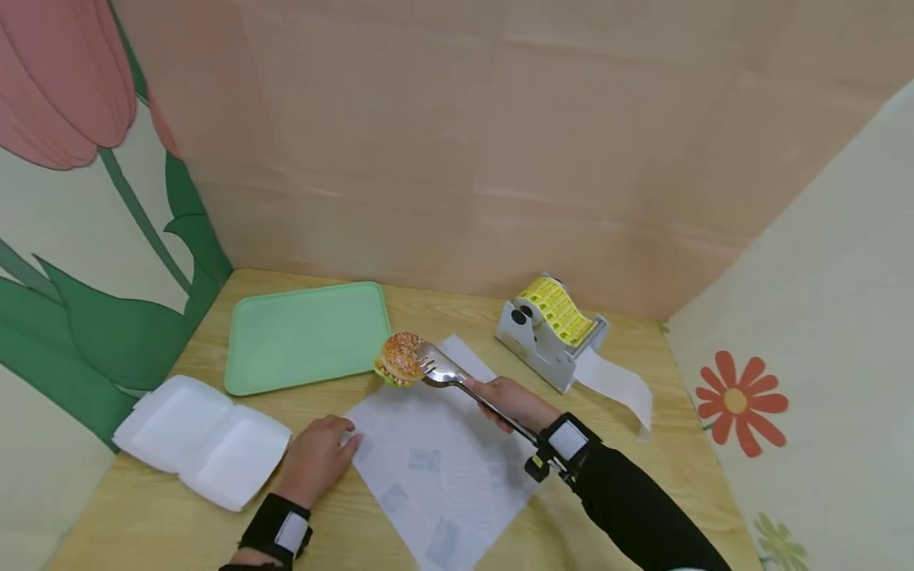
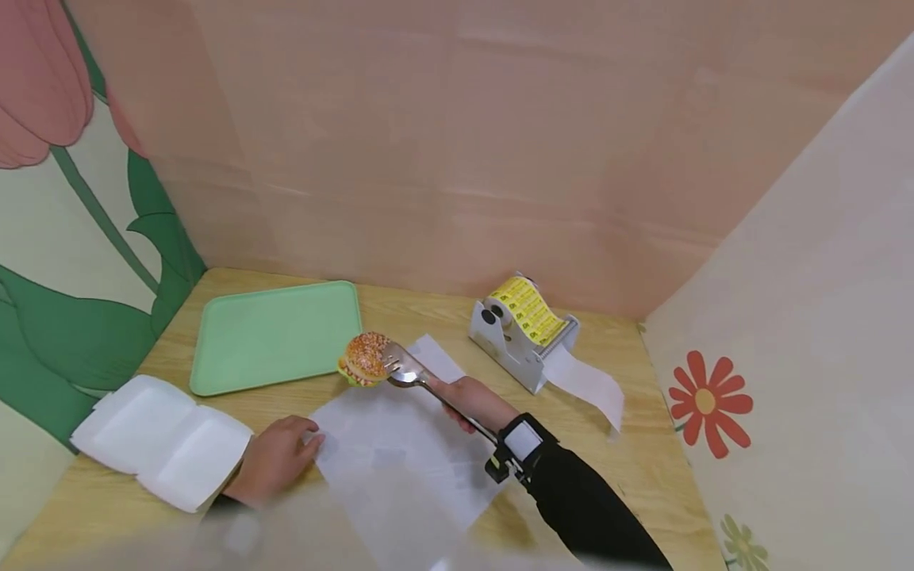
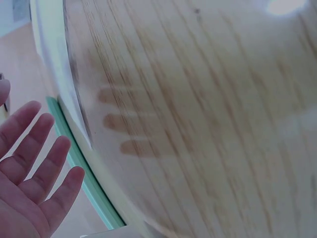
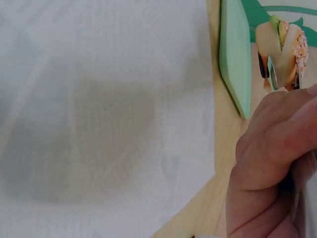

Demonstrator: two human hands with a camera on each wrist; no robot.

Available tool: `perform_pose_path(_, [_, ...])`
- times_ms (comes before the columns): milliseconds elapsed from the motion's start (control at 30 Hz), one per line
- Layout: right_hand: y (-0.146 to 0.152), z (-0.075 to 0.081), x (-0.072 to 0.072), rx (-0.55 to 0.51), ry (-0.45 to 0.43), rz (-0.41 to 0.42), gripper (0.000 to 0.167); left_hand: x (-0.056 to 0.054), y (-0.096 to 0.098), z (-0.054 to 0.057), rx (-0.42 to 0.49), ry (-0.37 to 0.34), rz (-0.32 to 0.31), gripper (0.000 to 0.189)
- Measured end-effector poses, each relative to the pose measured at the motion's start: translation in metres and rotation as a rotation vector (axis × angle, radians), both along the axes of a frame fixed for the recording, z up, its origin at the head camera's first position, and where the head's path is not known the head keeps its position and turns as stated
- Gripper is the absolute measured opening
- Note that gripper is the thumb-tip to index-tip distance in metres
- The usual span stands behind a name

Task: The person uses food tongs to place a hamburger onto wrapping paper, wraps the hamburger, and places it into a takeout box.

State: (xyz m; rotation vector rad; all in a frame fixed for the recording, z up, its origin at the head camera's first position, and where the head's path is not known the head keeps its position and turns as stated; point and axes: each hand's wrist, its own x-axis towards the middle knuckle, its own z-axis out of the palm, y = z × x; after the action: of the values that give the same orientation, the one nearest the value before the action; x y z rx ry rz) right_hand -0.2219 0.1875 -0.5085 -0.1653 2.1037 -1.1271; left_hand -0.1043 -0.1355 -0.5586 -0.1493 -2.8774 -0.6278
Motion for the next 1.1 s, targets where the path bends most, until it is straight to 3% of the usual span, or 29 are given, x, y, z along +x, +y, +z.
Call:
perform_pose_path(267, [0.017,0.000,0.018,0.031,0.026,0.032,0.065,-0.004,-0.002,0.006,0.021,-0.006,-0.003,0.019])
perform_pose_path(533, [0.041,-0.014,0.038,0.101,0.112,0.090,0.068,-0.004,-0.004,0.007,0.014,-0.007,0.004,0.018])
perform_pose_path(867, [0.081,-0.017,0.069,0.122,0.054,0.028,0.073,0.001,0.005,0.005,0.026,0.045,-0.030,0.015])
perform_pose_path(1100, [0.091,-0.019,0.080,0.125,0.042,0.013,0.076,0.002,0.009,0.004,0.021,0.036,-0.037,0.015])
